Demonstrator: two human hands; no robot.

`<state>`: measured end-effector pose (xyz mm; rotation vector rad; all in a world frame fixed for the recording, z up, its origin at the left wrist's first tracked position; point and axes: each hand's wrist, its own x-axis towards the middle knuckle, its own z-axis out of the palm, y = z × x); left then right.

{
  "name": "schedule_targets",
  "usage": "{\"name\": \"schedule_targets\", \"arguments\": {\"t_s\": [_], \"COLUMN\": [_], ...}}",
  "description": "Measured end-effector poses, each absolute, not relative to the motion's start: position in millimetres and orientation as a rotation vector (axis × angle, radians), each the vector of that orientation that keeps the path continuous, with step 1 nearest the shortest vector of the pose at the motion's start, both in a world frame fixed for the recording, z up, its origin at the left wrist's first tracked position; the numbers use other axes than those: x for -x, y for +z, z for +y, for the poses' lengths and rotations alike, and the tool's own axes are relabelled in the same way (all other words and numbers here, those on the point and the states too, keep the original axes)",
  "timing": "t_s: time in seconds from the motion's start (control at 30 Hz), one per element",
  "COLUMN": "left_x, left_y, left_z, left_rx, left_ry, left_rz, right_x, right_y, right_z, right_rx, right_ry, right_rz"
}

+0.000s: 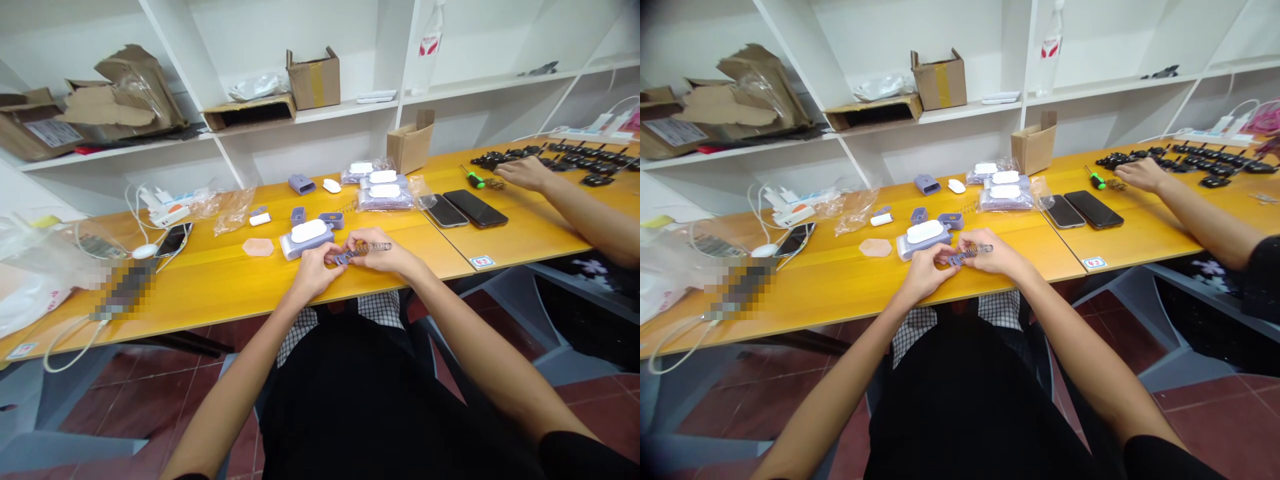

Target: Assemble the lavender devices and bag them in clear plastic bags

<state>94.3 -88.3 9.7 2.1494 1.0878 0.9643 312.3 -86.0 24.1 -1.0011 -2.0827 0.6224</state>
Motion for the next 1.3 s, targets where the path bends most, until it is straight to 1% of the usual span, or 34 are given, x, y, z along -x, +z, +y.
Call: {"name": "schedule_targets", "arguments": {"t_s": [0.1,0.4,0.7,0.93,1.13,1.3], "left_x": [-94.2,-93.8,-91.6,-91.3,-91.3,-91.5], "left_y": [10.1,12.7,8.3,11.5,11.9,12.5], "left_z": [-89.2,-93.4,-89.3,-92.5,-92.0,-90.7], "left_rx": [-2.117,-2.122,-2.115,-2.115,-2.202,-2.343], "left_ry": [0.97,0.993,1.033,1.025,1.001,0.932], "left_rz": [1.026,0.998,0.931,0.881,0.922,0.935], "right_x": [-312.9,-311.2,-310.4,-312.5,-316.9,-320.0], "right_y": [30.3,38.4,39.4,33.2,21.5,11.6], "right_z": [-88.6,-93.3,-91.3,-89.0,-81.0,-74.0], "right_rx": [1.055,1.187,1.191,1.169,1.126,1.031], "right_ry": [0.542,0.592,0.613,0.738,0.758,0.963], "right_rz": [-2.171,-2.227,-2.288,-2.225,-2.136,-1.97]}}
